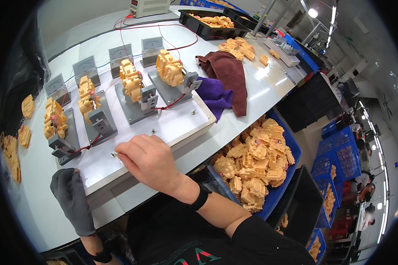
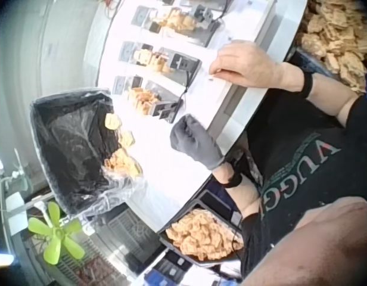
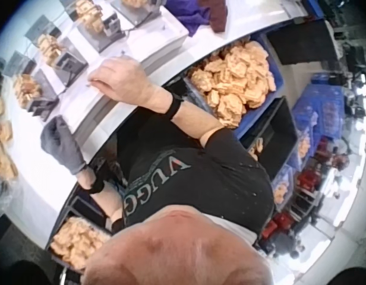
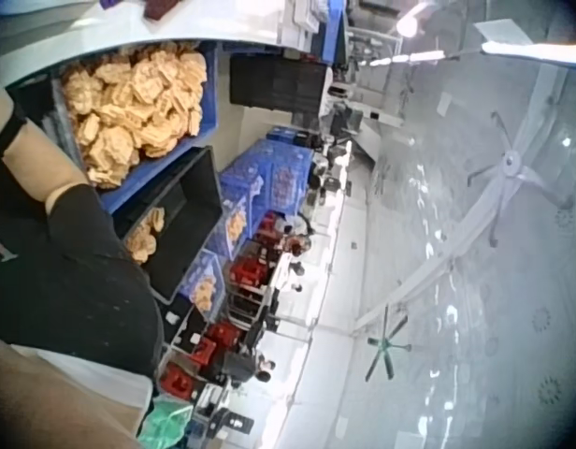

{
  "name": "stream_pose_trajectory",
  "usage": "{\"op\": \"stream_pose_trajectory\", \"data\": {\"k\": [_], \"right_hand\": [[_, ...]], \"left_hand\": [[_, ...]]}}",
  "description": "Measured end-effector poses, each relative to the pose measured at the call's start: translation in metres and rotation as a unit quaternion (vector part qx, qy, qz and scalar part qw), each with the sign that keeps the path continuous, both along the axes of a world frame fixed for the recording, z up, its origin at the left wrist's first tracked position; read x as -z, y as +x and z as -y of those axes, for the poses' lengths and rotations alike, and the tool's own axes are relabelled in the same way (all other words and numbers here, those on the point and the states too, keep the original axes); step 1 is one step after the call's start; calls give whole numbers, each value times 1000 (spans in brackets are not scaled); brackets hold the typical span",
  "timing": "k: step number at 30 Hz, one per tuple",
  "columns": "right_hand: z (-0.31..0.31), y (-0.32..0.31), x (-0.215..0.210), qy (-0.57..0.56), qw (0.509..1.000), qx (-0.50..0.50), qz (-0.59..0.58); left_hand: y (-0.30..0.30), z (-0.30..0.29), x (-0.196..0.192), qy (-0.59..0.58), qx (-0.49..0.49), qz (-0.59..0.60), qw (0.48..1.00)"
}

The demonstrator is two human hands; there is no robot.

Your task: Assembling and testing yellow plastic electronic toy housings at a factory workbench.

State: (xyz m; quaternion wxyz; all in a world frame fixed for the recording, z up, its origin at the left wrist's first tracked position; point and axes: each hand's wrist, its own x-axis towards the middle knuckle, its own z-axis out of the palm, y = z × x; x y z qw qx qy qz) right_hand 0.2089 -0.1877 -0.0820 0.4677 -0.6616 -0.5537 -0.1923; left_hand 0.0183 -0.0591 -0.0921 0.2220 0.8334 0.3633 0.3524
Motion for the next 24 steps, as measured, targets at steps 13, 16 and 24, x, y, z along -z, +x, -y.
{"op": "stream_pose_trajectory", "data": {"k": [13,16,24], "right_hand": [[5,-4,-3,-84,994,-13,-72],[2,-15,-18,-79,964,-115,-228],[-66,-56,-26,-68,924,-277,-256]], "left_hand": [[7,4,-4,76,5,46,996],[4,6,-14,47,15,80,996],[-28,-53,-53,-107,33,245,963]]}}
